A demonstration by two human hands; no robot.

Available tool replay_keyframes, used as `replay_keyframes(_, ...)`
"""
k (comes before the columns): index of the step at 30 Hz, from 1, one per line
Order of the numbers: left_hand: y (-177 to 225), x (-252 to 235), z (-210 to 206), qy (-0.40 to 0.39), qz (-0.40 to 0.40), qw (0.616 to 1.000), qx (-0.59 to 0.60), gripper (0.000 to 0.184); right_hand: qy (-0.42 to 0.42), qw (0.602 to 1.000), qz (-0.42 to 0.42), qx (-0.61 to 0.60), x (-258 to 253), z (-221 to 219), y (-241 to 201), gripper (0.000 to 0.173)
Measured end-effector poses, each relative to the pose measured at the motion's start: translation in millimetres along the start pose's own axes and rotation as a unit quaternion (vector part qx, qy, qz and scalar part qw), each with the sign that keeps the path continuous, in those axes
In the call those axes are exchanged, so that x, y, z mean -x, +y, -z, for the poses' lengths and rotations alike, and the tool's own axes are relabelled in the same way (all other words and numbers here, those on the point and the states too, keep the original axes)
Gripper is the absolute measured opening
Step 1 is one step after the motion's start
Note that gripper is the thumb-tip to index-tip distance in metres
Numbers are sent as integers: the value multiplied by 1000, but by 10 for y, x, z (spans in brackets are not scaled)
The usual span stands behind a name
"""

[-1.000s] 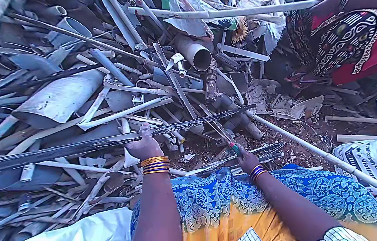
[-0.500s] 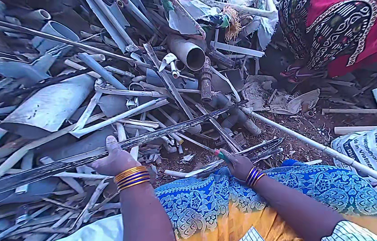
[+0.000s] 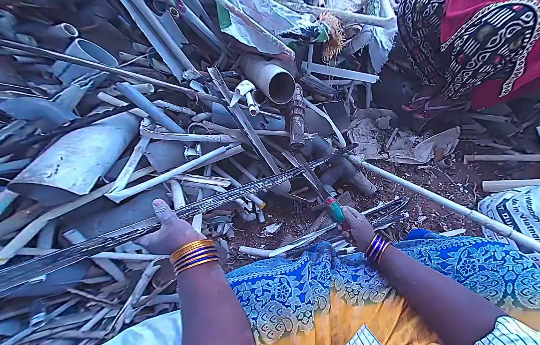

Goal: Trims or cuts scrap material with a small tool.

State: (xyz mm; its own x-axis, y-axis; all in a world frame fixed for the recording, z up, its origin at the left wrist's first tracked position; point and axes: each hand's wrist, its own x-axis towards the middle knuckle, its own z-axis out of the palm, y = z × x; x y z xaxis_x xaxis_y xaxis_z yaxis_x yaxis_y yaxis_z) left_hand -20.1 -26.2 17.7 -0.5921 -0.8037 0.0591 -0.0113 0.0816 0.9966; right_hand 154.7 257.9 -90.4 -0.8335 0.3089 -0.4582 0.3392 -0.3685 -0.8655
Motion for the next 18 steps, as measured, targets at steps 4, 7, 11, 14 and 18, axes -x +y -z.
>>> replay_keyframes(4, 38, 9, 48, 1, -12, 1000, -17, 67, 78, 994, -71, 24, -233, 79, -135, 39)
replay_keyframes(7, 20, 4, 59, -8, -26, 999, 20, 63, 56, 990, -114, 61, -328, 79, -98, 48)
replay_keyframes(11, -56, -52, 72, -54, -31, 996, 59, 58, 40, 989, -108, 94, -329, 5, -42, 54)
replay_keyframes(14, -139, -122, 65, -91, -48, 989, 103, 52, -15, 991, -109, 75, -131, -89, -95, 53)
replay_keyframes(18, -151, -82, 25, -114, -41, 987, 105, 47, 10, 993, -116, 27, -124, -120, -57, 50)
